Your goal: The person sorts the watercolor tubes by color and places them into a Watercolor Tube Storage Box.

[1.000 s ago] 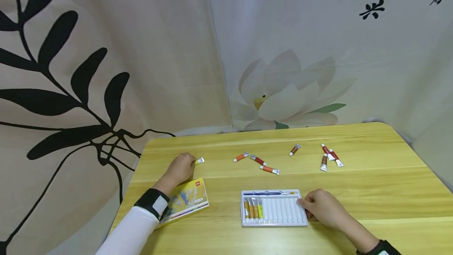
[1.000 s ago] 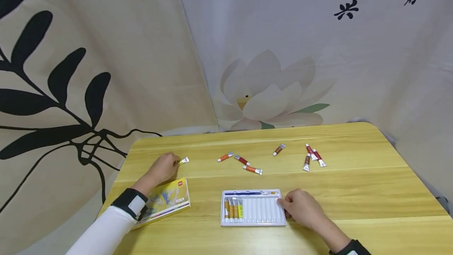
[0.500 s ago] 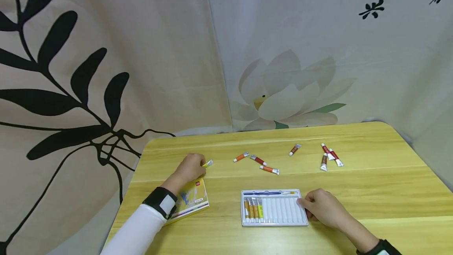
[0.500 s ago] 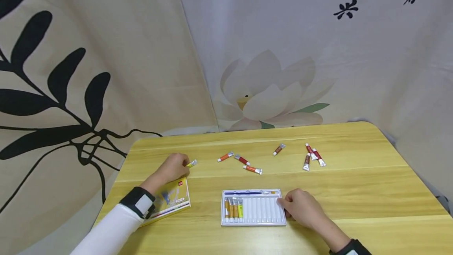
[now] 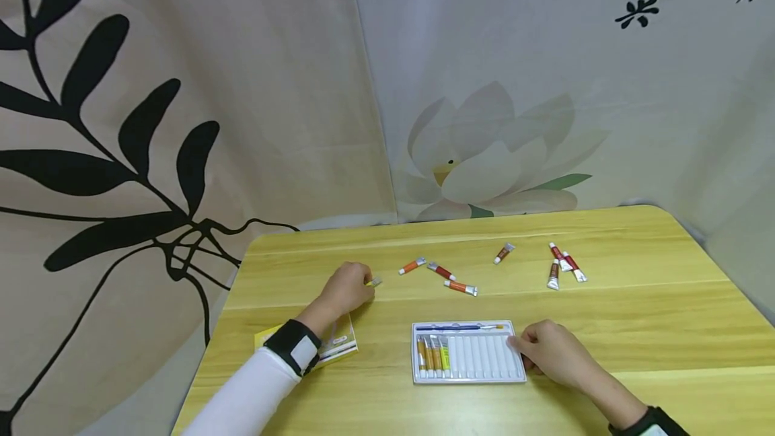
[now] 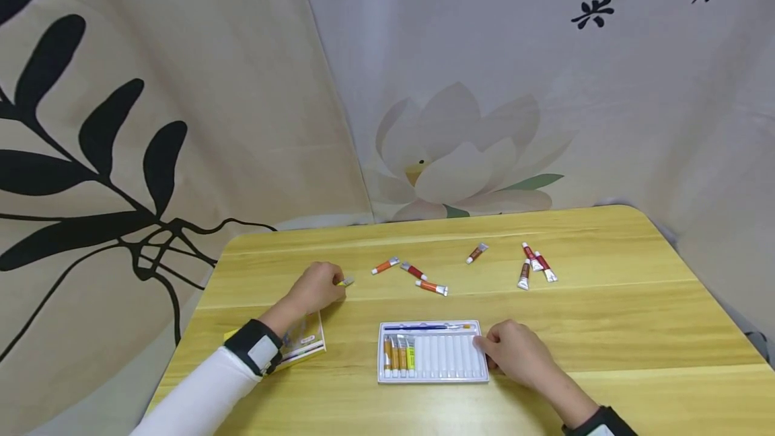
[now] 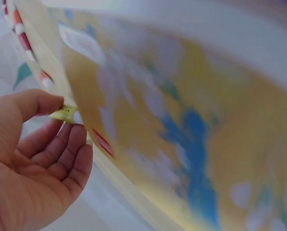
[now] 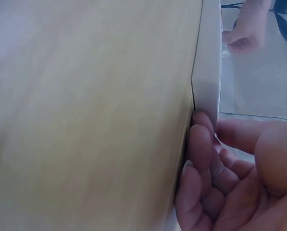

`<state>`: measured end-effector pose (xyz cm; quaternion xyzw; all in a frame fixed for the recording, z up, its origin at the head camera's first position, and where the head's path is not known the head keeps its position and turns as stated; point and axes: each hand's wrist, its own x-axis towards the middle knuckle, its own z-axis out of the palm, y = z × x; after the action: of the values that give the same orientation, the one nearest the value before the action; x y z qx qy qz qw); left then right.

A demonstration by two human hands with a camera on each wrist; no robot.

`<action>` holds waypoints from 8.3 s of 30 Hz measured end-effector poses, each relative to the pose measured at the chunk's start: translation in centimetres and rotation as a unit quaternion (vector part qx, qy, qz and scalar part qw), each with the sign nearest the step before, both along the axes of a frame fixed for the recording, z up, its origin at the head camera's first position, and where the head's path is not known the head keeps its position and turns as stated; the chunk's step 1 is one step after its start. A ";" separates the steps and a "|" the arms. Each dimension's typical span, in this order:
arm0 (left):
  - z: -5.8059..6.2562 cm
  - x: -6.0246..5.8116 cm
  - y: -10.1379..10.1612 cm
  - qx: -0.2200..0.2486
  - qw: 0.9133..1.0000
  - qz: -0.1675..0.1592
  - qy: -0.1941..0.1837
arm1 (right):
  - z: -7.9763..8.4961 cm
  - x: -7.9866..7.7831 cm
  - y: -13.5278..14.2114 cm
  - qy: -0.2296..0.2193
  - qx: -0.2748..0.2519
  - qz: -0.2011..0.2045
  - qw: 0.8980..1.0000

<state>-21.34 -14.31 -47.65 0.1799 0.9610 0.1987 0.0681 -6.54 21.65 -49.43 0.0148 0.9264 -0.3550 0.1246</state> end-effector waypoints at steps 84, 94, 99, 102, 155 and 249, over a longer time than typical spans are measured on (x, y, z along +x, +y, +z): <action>0.6 11.5 11.5 0.051 0.993 -0.021 -0.104 | 0.0 -0.2 0.1 -0.012 -0.011 0.007 1.000; 0.4 12.3 10.9 0.050 0.994 -0.054 -0.083 | 0.1 -0.1 0.1 -0.010 -0.011 0.009 1.000; 0.1 12.2 10.8 0.063 0.993 -0.055 -0.078 | 0.2 0.0 0.0 -0.009 -0.007 0.007 1.000; 0.1 12.2 10.8 0.069 0.993 -0.058 -0.077 | 0.3 -0.1 -0.1 -0.009 -0.004 0.005 1.000; 2.2 10.2 5.7 0.089 0.993 0.018 -0.077 | -0.1 -0.2 0.3 -0.012 -0.011 0.008 1.000; 0.5 11.0 5.2 0.103 0.986 0.010 -0.130 | 0.1 -0.1 0.2 -0.007 -0.013 0.017 1.000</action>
<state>-10.31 -9.10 -47.13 0.1485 0.9202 0.3186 0.1719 -6.68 21.83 -49.37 0.0000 0.9211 -0.3646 0.1368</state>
